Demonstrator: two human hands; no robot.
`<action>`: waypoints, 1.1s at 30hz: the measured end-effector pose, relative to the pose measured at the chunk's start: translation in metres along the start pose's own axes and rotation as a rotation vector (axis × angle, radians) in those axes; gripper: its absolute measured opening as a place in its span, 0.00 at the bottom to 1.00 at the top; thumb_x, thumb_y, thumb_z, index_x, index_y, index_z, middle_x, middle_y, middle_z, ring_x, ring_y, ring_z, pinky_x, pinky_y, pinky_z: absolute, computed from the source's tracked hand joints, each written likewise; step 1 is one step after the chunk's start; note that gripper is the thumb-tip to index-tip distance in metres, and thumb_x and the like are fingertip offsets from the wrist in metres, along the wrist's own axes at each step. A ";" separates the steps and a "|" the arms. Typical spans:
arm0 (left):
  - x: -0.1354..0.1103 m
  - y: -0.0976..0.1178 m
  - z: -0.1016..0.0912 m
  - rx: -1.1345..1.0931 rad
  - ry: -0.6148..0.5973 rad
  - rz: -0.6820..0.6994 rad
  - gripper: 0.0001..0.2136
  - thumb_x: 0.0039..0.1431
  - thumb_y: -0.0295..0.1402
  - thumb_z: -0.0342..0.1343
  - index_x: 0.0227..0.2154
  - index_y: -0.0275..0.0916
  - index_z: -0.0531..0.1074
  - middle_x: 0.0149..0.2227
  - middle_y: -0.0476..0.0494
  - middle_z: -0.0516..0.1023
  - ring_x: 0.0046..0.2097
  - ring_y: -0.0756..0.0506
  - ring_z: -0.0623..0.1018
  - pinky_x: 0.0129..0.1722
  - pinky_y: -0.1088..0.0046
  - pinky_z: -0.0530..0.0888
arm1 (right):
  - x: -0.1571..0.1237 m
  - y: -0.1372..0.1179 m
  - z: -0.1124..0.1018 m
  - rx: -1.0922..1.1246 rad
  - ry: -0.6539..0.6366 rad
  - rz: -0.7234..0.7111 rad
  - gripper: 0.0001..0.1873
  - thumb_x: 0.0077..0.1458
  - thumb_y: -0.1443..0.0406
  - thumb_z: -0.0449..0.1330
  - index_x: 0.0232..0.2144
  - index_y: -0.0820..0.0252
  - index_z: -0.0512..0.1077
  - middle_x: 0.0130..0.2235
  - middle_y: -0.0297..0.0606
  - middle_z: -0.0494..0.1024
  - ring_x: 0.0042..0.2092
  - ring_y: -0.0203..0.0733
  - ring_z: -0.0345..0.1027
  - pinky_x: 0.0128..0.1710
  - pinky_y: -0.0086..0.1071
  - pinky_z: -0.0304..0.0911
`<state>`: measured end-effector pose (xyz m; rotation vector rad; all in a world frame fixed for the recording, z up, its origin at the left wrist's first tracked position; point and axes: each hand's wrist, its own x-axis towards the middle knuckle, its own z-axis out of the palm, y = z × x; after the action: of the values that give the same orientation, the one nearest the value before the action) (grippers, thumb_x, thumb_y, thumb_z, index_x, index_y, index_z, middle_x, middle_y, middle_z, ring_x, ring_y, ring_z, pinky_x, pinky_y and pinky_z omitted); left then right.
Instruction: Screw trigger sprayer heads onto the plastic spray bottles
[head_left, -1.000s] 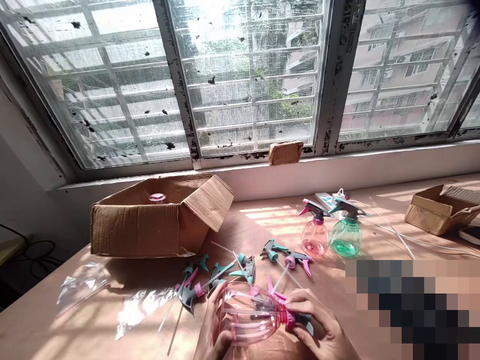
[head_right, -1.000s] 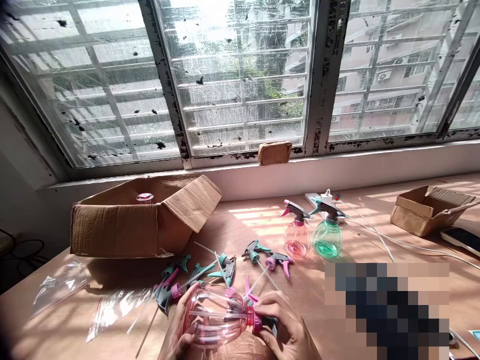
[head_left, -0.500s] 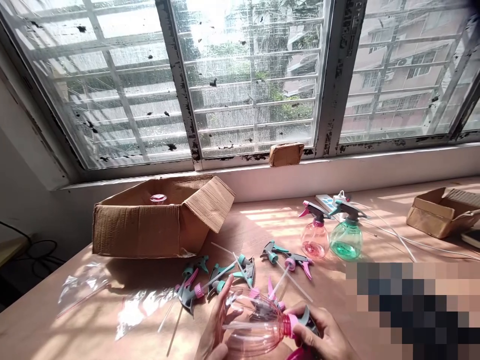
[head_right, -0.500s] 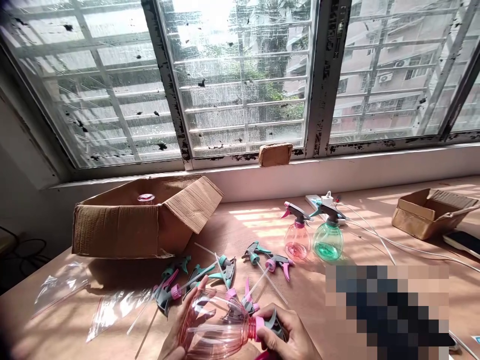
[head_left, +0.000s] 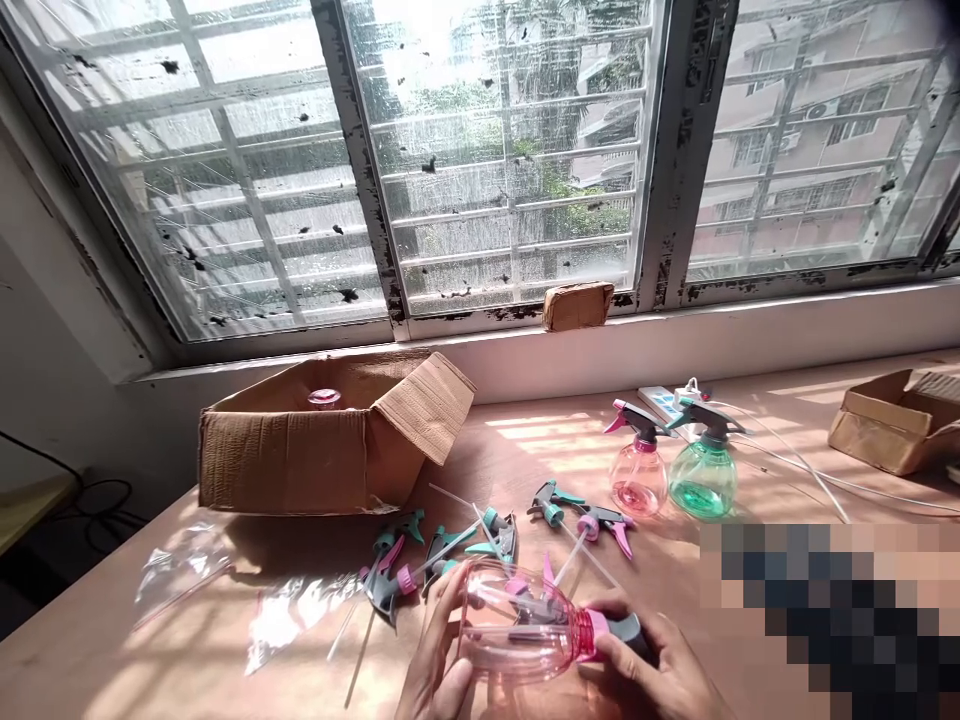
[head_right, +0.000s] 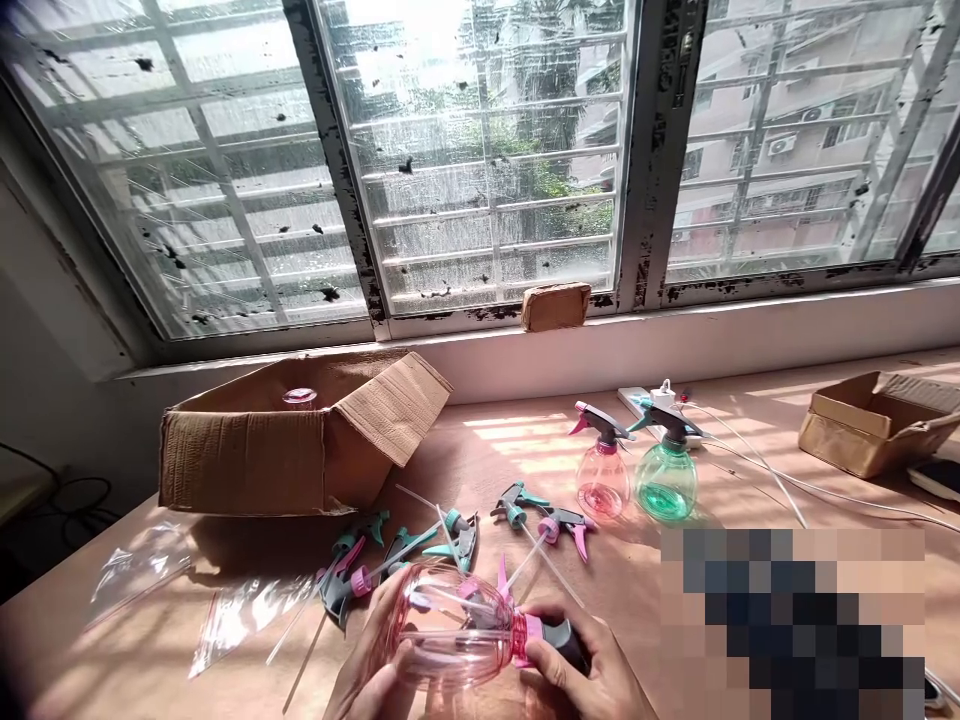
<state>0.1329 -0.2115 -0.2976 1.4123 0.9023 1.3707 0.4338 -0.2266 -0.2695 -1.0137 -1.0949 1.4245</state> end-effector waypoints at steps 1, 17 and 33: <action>0.001 -0.005 -0.003 -0.044 -0.012 0.007 0.36 0.55 0.60 0.68 0.65 0.54 0.76 0.71 0.35 0.68 0.65 0.25 0.74 0.57 0.52 0.79 | 0.000 0.000 0.000 -0.035 -0.005 0.021 0.32 0.46 0.37 0.75 0.39 0.56 0.83 0.36 0.38 0.79 0.36 0.48 0.78 0.38 0.41 0.79; -0.026 0.055 0.031 -0.043 -0.108 -0.225 0.45 0.52 0.49 0.77 0.72 0.62 0.64 0.68 0.39 0.73 0.55 0.33 0.83 0.59 0.54 0.79 | 0.007 -0.011 -0.005 0.006 -0.056 -0.027 0.30 0.60 0.37 0.66 0.34 0.58 0.75 0.24 0.33 0.79 0.25 0.39 0.71 0.27 0.32 0.65; -0.021 0.091 0.035 0.052 0.005 -0.007 0.31 0.62 0.56 0.65 0.65 0.54 0.76 0.71 0.39 0.73 0.62 0.27 0.79 0.59 0.54 0.78 | -0.015 -0.023 -0.006 0.019 -0.231 0.049 0.31 0.43 0.44 0.80 0.39 0.59 0.80 0.35 0.36 0.78 0.33 0.38 0.68 0.34 0.29 0.69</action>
<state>0.1566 -0.2627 -0.2148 1.4445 0.9513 1.3551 0.4464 -0.2400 -0.2479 -0.8829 -1.2265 1.6184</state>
